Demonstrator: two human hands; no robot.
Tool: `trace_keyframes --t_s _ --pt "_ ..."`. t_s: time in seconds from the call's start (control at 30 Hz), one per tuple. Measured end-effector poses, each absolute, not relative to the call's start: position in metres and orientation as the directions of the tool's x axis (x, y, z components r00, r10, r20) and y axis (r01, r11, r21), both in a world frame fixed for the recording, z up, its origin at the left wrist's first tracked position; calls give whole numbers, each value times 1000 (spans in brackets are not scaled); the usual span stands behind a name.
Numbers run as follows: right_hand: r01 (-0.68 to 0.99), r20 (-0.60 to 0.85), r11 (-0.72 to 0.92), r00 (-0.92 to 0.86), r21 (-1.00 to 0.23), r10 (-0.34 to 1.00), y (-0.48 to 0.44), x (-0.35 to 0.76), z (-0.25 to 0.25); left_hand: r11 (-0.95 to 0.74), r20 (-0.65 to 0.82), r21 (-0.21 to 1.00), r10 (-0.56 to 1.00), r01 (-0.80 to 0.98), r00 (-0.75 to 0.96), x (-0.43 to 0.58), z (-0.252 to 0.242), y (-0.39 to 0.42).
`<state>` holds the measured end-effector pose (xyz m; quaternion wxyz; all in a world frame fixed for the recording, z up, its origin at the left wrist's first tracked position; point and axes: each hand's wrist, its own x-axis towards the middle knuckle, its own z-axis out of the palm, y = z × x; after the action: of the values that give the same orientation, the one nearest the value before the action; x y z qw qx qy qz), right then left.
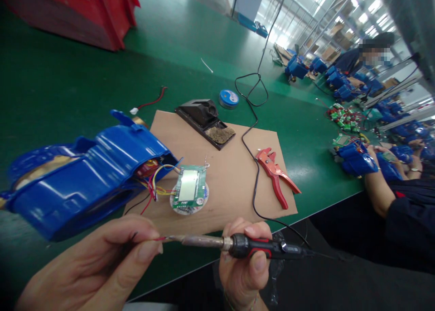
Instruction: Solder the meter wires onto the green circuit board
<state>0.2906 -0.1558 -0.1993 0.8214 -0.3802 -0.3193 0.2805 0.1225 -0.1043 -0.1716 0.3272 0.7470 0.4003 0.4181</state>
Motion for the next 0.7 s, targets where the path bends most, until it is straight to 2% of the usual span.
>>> trace_keyframes --t_s 0.17,0.43,0.7 --pt "-204 308 555 656 -806 689 -154 292 -197 -463 350 813 873 354 339 122 -171 -103" --pt "-166 293 535 687 -828 665 -154 291 -191 -550 455 726 834 413 312 123 -168 -107" --pt "-166 128 367 744 -915 656 -168 298 -198 -506 440 743 863 438 249 120 -178 -115"
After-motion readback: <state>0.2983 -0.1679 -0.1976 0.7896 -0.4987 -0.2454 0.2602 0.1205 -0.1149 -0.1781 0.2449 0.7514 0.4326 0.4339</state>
